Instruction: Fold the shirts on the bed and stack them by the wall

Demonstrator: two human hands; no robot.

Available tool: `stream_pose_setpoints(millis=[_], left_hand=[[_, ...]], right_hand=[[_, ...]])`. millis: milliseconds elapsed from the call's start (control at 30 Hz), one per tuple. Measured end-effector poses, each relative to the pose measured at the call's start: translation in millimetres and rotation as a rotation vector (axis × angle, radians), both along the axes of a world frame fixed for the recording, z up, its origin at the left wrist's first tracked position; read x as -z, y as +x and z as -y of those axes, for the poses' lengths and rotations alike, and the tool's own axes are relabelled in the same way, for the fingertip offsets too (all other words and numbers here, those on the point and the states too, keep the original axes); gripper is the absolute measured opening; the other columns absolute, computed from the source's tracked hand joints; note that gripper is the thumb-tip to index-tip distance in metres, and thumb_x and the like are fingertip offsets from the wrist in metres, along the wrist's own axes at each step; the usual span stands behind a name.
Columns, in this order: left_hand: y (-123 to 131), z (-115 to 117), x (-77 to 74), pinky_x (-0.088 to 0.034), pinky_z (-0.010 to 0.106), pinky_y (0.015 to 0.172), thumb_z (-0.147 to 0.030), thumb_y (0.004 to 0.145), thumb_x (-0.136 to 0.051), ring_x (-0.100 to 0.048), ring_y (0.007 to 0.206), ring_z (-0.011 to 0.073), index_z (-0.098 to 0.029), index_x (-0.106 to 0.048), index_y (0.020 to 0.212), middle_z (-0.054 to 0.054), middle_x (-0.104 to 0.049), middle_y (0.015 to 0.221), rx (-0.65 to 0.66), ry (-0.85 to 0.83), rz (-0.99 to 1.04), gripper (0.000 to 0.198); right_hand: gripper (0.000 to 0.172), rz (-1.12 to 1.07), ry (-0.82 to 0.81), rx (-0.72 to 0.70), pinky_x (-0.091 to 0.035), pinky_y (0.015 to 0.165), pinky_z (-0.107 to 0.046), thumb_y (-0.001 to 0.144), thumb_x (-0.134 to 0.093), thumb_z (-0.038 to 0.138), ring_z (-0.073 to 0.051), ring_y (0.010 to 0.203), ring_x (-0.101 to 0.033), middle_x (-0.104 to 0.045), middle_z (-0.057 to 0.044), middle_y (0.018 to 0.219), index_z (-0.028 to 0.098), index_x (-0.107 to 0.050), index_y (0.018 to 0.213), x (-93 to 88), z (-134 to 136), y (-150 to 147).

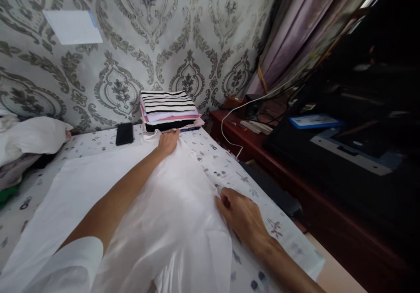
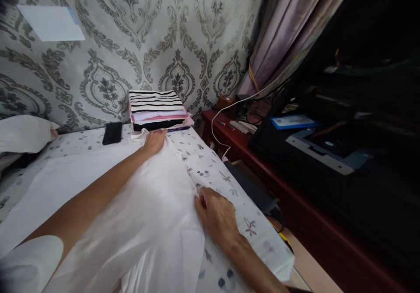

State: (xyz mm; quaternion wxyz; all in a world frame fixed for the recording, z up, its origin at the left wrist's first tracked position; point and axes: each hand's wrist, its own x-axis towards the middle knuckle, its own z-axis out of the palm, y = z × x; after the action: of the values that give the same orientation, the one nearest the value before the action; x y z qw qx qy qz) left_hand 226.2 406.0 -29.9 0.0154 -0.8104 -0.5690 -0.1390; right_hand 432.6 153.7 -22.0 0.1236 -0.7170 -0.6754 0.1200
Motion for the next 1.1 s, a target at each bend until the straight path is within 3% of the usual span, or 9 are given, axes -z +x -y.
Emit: stream_pose_setpoints(millis=[133,233,333,467,733,800,900,1000,1100], left_hand=[[-8,8,-1.8,-0.051,0.041,0.090,-0.013,0.098,-0.037,-0.066,0.108,0.0280,-0.017,-0.048,0.134,0.015,-0.069,0.117,0.014,-0.016,0.082,0.038],[-21,34,-2.2,-0.047,0.039,0.102,-0.018,0.099,-0.037,-0.058,0.126,0.0247,-0.018,-0.047,0.138,0.013,-0.062,0.137,0.110,-0.014,0.107,0.040],[-33,71,7.1,-0.035,0.036,0.117,-0.026,0.100,-0.038,-0.041,0.144,0.0212,-0.015,-0.043,0.145,0.013,-0.046,0.155,0.220,-0.060,0.100,0.046],[-65,108,22.3,-0.022,0.043,0.124,-0.040,0.102,-0.032,-0.023,0.153,0.0231,-0.012,-0.032,0.153,0.016,-0.028,0.165,0.216,-0.210,0.062,0.058],[-294,150,6.4,-0.026,0.052,0.120,-0.040,0.099,-0.028,-0.024,0.153,0.0281,-0.012,-0.038,0.150,0.016,-0.031,0.163,-0.443,-0.255,-0.106,0.059],[-324,161,-2.3,-0.027,0.052,0.119,-0.040,0.098,-0.028,-0.024,0.152,0.0301,-0.006,-0.036,0.150,0.021,-0.030,0.162,-0.587,-0.241,-0.118,0.062],[-297,180,-4.9,-0.023,0.048,0.122,-0.042,0.099,-0.027,-0.022,0.153,0.0304,-0.001,-0.030,0.153,0.023,-0.027,0.163,-0.549,-0.184,-0.077,0.068],[-236,209,9.0,-0.018,0.046,0.125,-0.050,0.099,-0.029,-0.016,0.155,0.0286,-0.012,-0.028,0.158,0.014,-0.021,0.167,-0.198,-0.224,-0.010,0.069],[-222,241,23.6,-0.014,0.041,0.126,-0.057,0.098,-0.034,-0.020,0.154,0.0242,-0.025,-0.032,0.157,0.005,-0.025,0.166,-0.120,-0.248,0.008,0.067]], right_hand=[[0.014,-0.027,0.140,-0.043,-0.045,0.062,-0.032,0.092,-0.051,0.034,-0.022,0.072,-0.065,-0.069,-0.005,0.083,0.022,-0.059,0.091,-8.2,-11,5],[0.028,-0.061,0.312,-0.298,-0.053,0.084,-0.039,0.096,-0.042,0.029,-0.025,0.100,-0.067,-0.070,-0.011,0.110,0.020,-0.063,0.112,-12.5,-43,-15],[0.045,-0.052,0.345,-0.512,-0.043,0.110,-0.044,0.096,-0.033,0.021,-0.026,0.133,-0.052,-0.058,-0.015,0.141,0.014,-0.055,0.135,-5.1,-90,-52],[0.061,0.042,0.175,-0.537,-0.029,0.121,-0.047,0.100,-0.030,0.038,-0.028,0.150,-0.030,-0.036,-0.020,0.160,0.006,-0.038,0.151,21.4,-135,-85],[0.070,0.176,0.105,-0.471,-0.022,0.123,-0.043,0.101,-0.028,0.053,-0.028,0.152,-0.026,-0.032,-0.021,0.162,0.005,-0.039,0.151,39.8,-145,-64],[0.069,0.185,0.099,-0.472,-0.025,0.122,-0.045,0.101,-0.029,0.053,-0.029,0.150,-0.029,-0.036,-0.022,0.159,0.006,-0.043,0.148,34.2,-147,-69],[0.067,0.204,0.115,-0.469,-0.025,0.121,-0.050,0.100,-0.030,0.053,-0.031,0.150,-0.031,-0.039,-0.023,0.157,0.006,-0.045,0.147,27.4,-149,-97],[0.067,0.199,0.129,-0.568,-0.024,0.121,-0.046,0.101,-0.030,0.052,-0.028,0.151,-0.027,-0.035,-0.020,0.160,0.007,-0.042,0.149,29.6,-146,-128],[0.065,0.196,0.135,-0.575,-0.025,0.120,-0.046,0.101,-0.033,0.049,-0.029,0.151,-0.027,-0.036,-0.020,0.160,0.007,-0.042,0.149,38.2,-144,-131]])
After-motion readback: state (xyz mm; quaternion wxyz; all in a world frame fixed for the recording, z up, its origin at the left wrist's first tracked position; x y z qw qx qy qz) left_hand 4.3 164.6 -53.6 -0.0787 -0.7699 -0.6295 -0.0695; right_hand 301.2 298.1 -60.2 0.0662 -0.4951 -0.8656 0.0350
